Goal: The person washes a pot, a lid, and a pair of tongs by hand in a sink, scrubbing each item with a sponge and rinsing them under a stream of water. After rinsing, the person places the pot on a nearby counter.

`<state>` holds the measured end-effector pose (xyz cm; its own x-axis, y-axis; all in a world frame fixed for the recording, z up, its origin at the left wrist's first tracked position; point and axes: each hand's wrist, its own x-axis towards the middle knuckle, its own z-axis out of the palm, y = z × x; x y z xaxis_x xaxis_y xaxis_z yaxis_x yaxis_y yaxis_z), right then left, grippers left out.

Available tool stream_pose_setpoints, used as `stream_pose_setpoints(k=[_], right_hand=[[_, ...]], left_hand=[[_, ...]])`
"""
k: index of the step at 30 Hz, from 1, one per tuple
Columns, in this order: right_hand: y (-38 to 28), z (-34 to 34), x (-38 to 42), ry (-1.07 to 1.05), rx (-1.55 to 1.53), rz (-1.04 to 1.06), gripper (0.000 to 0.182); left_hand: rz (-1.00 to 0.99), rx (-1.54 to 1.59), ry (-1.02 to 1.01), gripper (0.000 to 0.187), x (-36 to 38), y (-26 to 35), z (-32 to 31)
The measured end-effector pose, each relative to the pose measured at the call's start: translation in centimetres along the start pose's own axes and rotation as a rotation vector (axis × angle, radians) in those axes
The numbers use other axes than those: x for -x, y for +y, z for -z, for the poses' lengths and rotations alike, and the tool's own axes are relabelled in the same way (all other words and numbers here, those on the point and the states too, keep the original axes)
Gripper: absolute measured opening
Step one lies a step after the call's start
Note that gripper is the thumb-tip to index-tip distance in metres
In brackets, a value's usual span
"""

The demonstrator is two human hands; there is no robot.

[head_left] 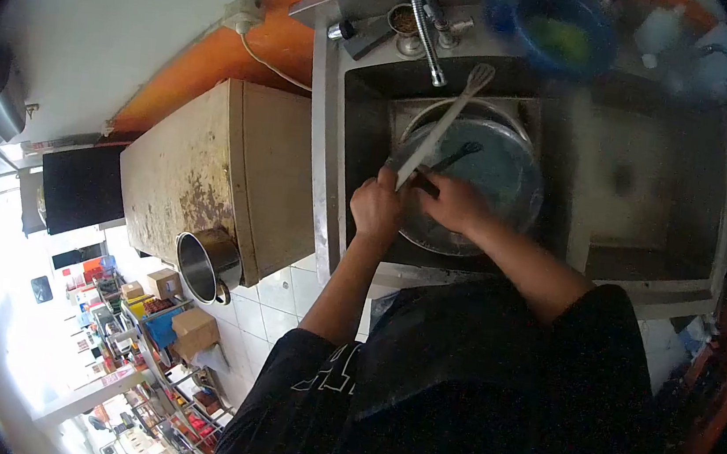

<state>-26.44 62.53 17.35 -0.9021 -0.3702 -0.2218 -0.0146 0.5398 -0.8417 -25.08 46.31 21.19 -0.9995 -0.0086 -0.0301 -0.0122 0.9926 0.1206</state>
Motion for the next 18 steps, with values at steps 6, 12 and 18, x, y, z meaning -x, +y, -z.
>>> stream_pose_setpoints(k=[6, 12, 18], right_hand=[[1.6, 4.8, -0.8, -0.125, -0.006, -0.315, 0.052], [-1.4, -1.0, 1.3, -0.06, -0.232, -0.055, 0.049], [5.6, 0.8, -0.2, -0.274, 0.294, -0.327, 0.05]], left_hand=[[-0.024, 0.073, 0.112, 0.036, 0.6, -0.8, 2.1], [0.044, 0.128, 0.03, 0.037, 0.3, -0.1, -0.5], [0.134, 0.152, -0.08, 0.033, 2.2, -1.3, -0.5]])
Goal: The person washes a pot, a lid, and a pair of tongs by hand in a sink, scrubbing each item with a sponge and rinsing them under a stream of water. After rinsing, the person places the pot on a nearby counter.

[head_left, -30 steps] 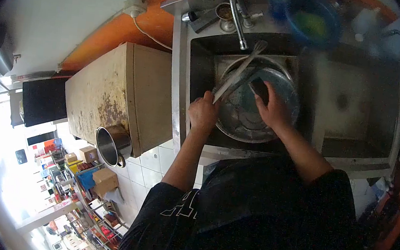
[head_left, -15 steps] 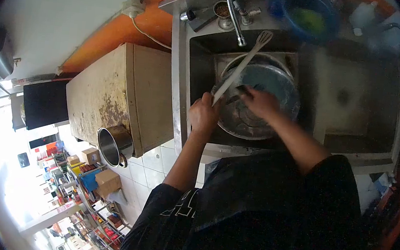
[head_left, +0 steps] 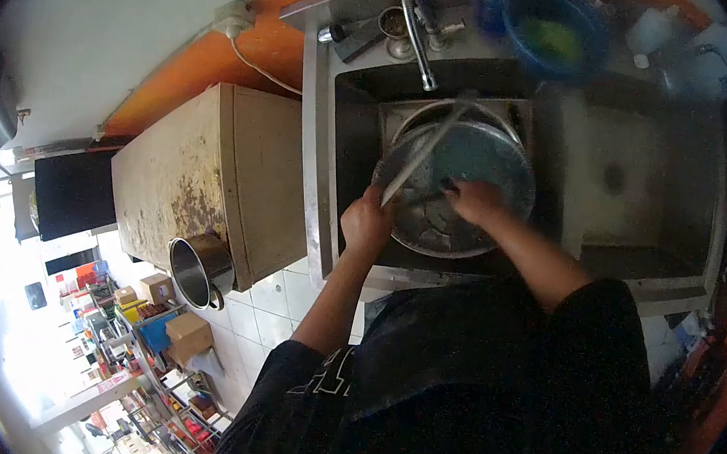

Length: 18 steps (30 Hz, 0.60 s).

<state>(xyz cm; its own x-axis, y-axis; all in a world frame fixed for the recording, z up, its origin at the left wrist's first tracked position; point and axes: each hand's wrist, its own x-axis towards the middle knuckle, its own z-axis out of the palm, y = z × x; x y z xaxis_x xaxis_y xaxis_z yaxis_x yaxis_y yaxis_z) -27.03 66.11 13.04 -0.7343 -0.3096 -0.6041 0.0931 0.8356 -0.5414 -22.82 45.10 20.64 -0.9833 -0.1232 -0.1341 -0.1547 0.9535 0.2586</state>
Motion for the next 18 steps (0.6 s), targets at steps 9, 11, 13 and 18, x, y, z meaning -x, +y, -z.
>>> stream_pose_setpoints(k=[9, 11, 13, 18], right_hand=[[2.7, 7.9, 1.0, 0.122, 0.003, -0.181, 0.064], [3.3, 8.6, 1.6, 0.28, -0.042, -0.149, 0.064], [4.6, 9.2, 2.1, 0.435, -0.084, -0.121, 0.064], [11.5, 9.7, 3.7, 0.93, 0.293, -0.265, 0.06]], left_hand=[[0.179, -0.003, -0.212, 0.034, 0.0, -2.0, 1.2], [0.215, 0.037, -0.22, 0.039, 0.1, -1.9, 1.6], [0.214, 0.056, -0.223, 0.041, 0.3, -2.0, 1.7], [0.23, 0.133, -0.218, 0.044, 0.9, -2.4, 1.1]])
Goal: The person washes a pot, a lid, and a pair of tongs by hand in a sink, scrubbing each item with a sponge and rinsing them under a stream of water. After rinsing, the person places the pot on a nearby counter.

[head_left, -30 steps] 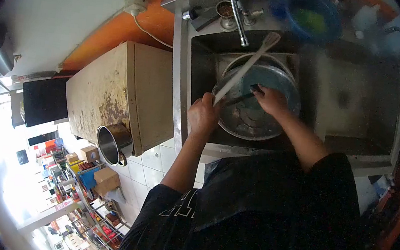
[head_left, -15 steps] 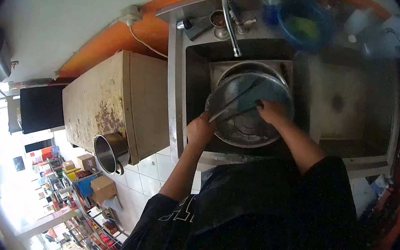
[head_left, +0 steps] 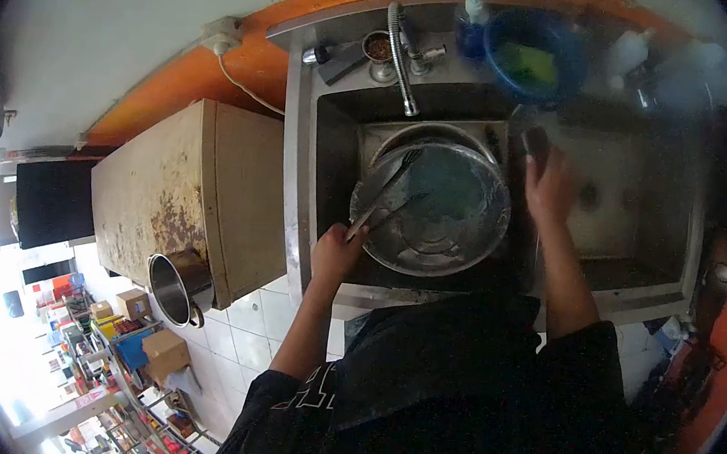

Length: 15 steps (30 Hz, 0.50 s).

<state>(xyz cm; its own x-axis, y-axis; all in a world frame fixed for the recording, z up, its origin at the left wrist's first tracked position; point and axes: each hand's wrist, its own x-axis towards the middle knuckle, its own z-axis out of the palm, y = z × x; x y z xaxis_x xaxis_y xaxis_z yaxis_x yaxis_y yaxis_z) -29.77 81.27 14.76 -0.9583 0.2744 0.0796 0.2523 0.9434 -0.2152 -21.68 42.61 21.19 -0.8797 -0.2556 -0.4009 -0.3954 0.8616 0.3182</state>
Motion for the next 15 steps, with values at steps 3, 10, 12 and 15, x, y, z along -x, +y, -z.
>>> stream_pose_setpoints(k=[3, 10, 12, 15], right_hand=[[1.7, 0.3, -0.1, 0.06, 0.031, -0.04, 0.062], [1.6, 2.0, -0.8, -0.038, 0.06, -0.132, 0.071], [0.4, 3.3, -0.8, -0.042, 0.045, -0.128, 0.072], [-2.3, 4.0, -0.3, 0.253, -0.031, 0.044, 0.06]], left_hand=[[-0.025, 0.063, -0.016, 0.044, -0.1, -0.6, -0.7], [-0.072, 0.099, -0.001, 0.046, -0.3, 0.0, -1.6], [-0.05, 0.084, -0.05, 0.045, -0.3, 0.3, -1.3], [-0.072, 0.187, -0.019, 0.039, -0.4, -0.3, -1.3]])
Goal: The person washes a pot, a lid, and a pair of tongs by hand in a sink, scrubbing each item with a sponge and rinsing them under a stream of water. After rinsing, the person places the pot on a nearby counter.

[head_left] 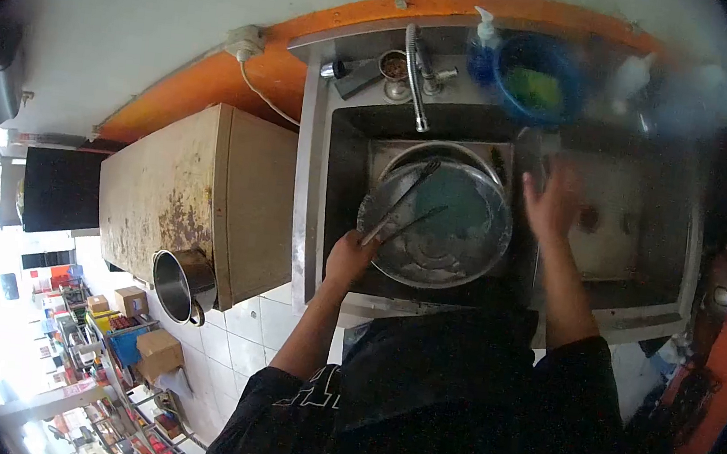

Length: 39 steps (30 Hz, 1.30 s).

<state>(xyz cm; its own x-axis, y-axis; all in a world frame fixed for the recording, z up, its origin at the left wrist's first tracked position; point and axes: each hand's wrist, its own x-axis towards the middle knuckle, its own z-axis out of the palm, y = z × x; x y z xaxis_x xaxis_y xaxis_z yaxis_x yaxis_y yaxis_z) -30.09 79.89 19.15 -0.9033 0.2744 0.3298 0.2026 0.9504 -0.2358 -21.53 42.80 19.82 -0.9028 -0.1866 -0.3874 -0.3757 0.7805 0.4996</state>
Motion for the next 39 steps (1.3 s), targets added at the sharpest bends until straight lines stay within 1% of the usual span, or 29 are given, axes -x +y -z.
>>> stream_pose_setpoints(k=[2, 4, 6, 8, 10, 12, 13, 15, 16, 18, 19, 20, 22, 23, 25, 26, 27, 28, 29, 30, 31, 32, 33, 34, 36, 37, 38, 39], right_hand=[[-2.4, -0.7, 0.6, -0.089, -0.333, 0.436, 0.047], [-6.8, 0.7, -0.1, -0.239, -0.499, 0.611, 0.036], [-9.4, -4.0, -1.9, -0.213, -0.74, 0.455, 0.036], [-12.2, -8.8, -5.5, -0.315, -1.014, 0.059, 0.037], [-14.4, -12.8, -10.9, -0.396, -0.922, -0.142, 0.041], [-16.7, -15.6, -13.8, -0.241, -1.021, -0.163, 0.044], [-17.0, -16.4, -14.7, -0.242, -1.029, -0.169, 0.044], [-16.9, -17.0, -15.9, -0.529, -1.219, -0.354, 0.045], [-16.7, -17.0, -15.8, -0.534, -1.22, -0.354, 0.045], [-15.8, -16.2, -15.5, -0.612, -1.422, -0.501, 0.041], [-15.8, -15.4, -15.4, -0.612, -1.402, -0.637, 0.039], [-15.6, -14.6, -15.2, -0.617, -1.395, -0.632, 0.039], [-14.4, -14.5, -14.5, -0.572, -1.407, -0.406, 0.038], [-13.7, -14.6, -14.0, -0.576, -1.399, -0.407, 0.038], [-12.0, -16.2, -13.4, -0.498, -1.142, 0.018, 0.037], [-11.4, -17.2, -13.3, -0.487, -1.136, 0.019, 0.037], [-10.9, -18.4, -13.1, -0.573, -1.088, 0.019, 0.036], [-10.8, -18.2, -13.1, -0.66, -1.042, 0.016, 0.036], [-10.9, -18.1, -12.6, -0.716, -1.111, -0.11, 0.036], [-11.2, -17.9, -12.0, -0.709, -1.114, -0.113, 0.036], [-11.6, -17.6, -11.3, -0.631, -1.169, -0.131, 0.036], [-12.1, -17.3, -10.5, -0.549, -1.222, -0.148, 0.036], [-12.9, -14.5, -9.7, -0.631, -1.196, -0.263, 0.04], [-13.6, -13.8, -8.3, -0.623, -1.199, -0.264, 0.04], [-14.4, -14.0, -5.5, -0.525, -1.145, -0.303, 0.041], [-13.9, -14.6, -4.0, -0.659, -1.31, -0.273, 0.043], [-13.1, -15.0, -2.6, -0.795, -1.472, -0.242, 0.046], [-13.0, -13.3, -1.7, -0.795, -1.468, -0.247, 0.046]], left_hand=[[-0.016, 0.062, -0.003, 0.035, -0.1, -1.3, -0.7], [-0.037, 0.123, -0.007, 0.032, -0.3, -1.0, -0.7], [-0.132, 0.048, 0.01, 0.03, 0.3, 0.9, 0.2], [-0.155, 0.021, 0.018, 0.031, 0.5, 2.7, 1.2], [-0.177, -0.014, 0.013, 0.033, 0.5, 3.4, 1.6], [-0.247, 0.01, 0.059, 0.032, 0.1, 3.9, 2.0], [-0.245, 0.0, 0.06, 0.032, 0.0, 4.7, 2.8], [-0.266, 0.05, 0.014, 0.033, -0.2, 6.0, 4.1], [-0.261, 0.048, 0.014, 0.033, -0.6, 5.9, 4.1], [-0.3, 0.188, 0.045, 0.032, -1.5, 5.9, 3.5], [-0.296, 0.195, 0.047, 0.032, -2.0, 6.2, 3.5], [-0.298, 0.228, 0.04, 0.032, -2.4, 6.6, 3.5], [-0.294, 0.268, 0.03, 0.031, -2.9, 8.1, 3.9], [-0.271, 0.243, -0.01, 0.03, -3.1, 9.4, 4.4], [-0.266, 0.222, -0.051, 0.03, -4.5, 10.2, 3.8], [-0.422, 0.177, 0.03, 0.029, -5.8, 9.5, 2.5], [-0.575, 0.13, 0.113, 0.028, -6.8, 9.2, 1.6], [-0.583, 0.13, 0.113, 0.028, -7.1, 9.6, 1.1], [-0.485, 0.236, 0.059, 0.028, -7.4, 10.1, 0.6], [-0.386, 0.339, 0.005, 0.027, -7.7, 10.5, 0.0], [-0.392, 0.335, 0.001, 0.027, -8.7, 10.2, -1.1], [-0.394, 0.373, -0.046, 0.027, -10.0, 9.8, -2.3], [-0.398, 0.412, -0.091, 0.026, -11.0, 9.8, -3.2], [-0.405, 0.409, -0.092, 0.026, -10.9, 10.9, -3.2], [-0.471, 0.752, -0.184, 0.025, -10.3, 13.5, -2.8], [-0.471, 0.753, -0.185, 0.025, -10.6, 13.7, -3.4], [-0.468, 0.758, -0.132, 0.024, -10.9, 13.7, -4.2], [-0.464, 0.764, -0.081, 0.023, -11.1, 13.6, -4.9]])
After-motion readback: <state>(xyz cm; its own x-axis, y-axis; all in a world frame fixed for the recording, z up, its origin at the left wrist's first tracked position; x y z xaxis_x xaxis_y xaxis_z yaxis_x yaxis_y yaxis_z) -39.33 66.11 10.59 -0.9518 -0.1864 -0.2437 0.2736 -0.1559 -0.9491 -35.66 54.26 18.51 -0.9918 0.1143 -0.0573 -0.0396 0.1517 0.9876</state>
